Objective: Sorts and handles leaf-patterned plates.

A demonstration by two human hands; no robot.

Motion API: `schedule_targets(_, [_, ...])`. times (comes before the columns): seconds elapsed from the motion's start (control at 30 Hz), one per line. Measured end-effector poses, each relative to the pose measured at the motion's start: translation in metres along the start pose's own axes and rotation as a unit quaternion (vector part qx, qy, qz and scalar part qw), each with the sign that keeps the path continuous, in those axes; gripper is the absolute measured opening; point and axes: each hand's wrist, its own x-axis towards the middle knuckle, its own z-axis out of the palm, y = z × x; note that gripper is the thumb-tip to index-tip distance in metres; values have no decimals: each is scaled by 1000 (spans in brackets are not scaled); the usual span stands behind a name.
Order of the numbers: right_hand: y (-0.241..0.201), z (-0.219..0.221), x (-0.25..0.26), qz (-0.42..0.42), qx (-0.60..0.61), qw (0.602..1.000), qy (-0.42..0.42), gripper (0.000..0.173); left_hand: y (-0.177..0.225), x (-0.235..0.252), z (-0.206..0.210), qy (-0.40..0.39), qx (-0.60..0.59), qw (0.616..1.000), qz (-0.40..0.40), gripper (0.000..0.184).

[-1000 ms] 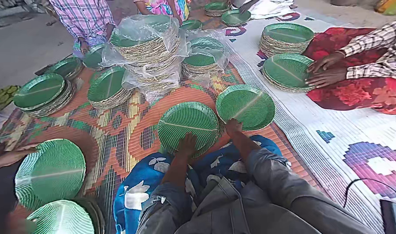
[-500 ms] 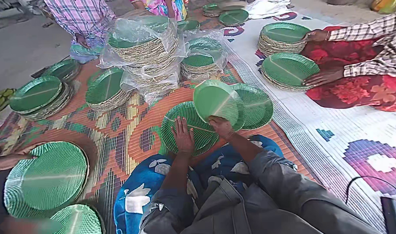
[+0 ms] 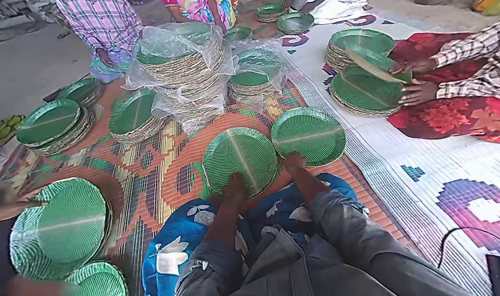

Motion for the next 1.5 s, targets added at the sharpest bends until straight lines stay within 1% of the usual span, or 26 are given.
schedule_targets(0.07, [-1,-2,-1,17,-15,1000,-16,38,2,-2,-4,-17,16,1000,-16,77])
schedule_targets(0.27, [4,-8,1,22,13,999,34,38,0,-5,-12,-43,25,999,-14,80])
schedule_targets(0.3, [6,-9,0,15,30,997,69,37,-1,-5,-12,-40,17,999,-13,78])
schedule_targets(0.37, [9,-11,-3,-42,76,977,195,33,-2,-5,-12,-14,-6,1000,-10,71])
schedule_targets(0.4, [8,-9,-3,-101,95,955,263,31,-3,-8,-13,25,-26,999,-4,69])
schedule_targets(0.43, [6,-5,-3,-178,110,924,319,28,-4,-12,-13,95,-49,994,11,68])
schedule_targets(0.47, [2,2,-3,-266,115,888,359,25,-4,-12,-11,213,-77,973,40,65])
schedule_targets(0.5, [-3,11,-5,-353,108,851,373,23,-5,-8,-8,357,-92,926,79,59])
schedule_targets(0.53, [-9,21,-13,-429,99,826,351,22,-4,-2,-10,466,-97,873,112,55])
schedule_targets(0.57, [-16,30,-24,-484,76,818,301,22,-3,0,-14,529,-96,832,135,52])
schedule_targets(0.6, [-22,36,-37,-512,38,830,219,25,-2,1,-15,548,-91,818,150,50])
schedule_targets(0.63, [-28,37,-50,-511,-3,854,98,30,-1,-2,-14,519,-87,836,157,48])
schedule_targets(0.67, [-35,36,-55,-498,-47,866,-4,33,-1,-7,-13,442,-86,880,152,47])
schedule_targets(0.7, [-39,36,-53,-484,-70,870,-64,36,-1,-11,-12,322,-80,935,123,49])
schedule_targets(0.73, [-39,37,-48,-467,-76,877,-85,38,0,-11,-10,203,-57,974,85,55])
schedule_targets(0.8, [-31,34,-34,-432,-28,901,-34,41,0,-8,-3,42,-8,998,40,70])
schedule_targets(0.87, [-22,23,-20,-347,37,934,73,41,0,-5,2,-3,16,999,38,82])
schedule_targets(0.93, [-17,7,-8,-202,27,973,106,43,0,2,2,-8,25,999,48,84])
schedule_targets(1.03, [-4,1,8,-34,0,999,41,56,-1,7,-2,-15,31,997,74,84])
schedule_targets(1.1, [0,3,11,13,-20,1000,9,49,-3,10,0,-22,25,996,88,83])
schedule_targets(1.2, [-2,4,13,30,-40,999,-2,49,-6,15,-1,-35,22,995,96,84])
schedule_targets(1.3, [1,-1,10,0,36,998,56,45,-8,17,2,-26,18,994,105,85])
schedule_targets(1.4, [-2,1,8,-150,93,966,191,36,-9,17,2,-4,-30,994,105,80])
schedule_targets(1.43, [-4,8,7,-227,104,940,230,34,-11,14,2,47,-85,990,102,72])
schedule_targets(1.47, [-8,15,3,-301,106,918,235,33,-11,11,5,141,-154,974,93,64])
schedule_targets(1.5, [-11,22,-3,-368,102,900,209,32,-11,9,6,252,-219,940,67,59])
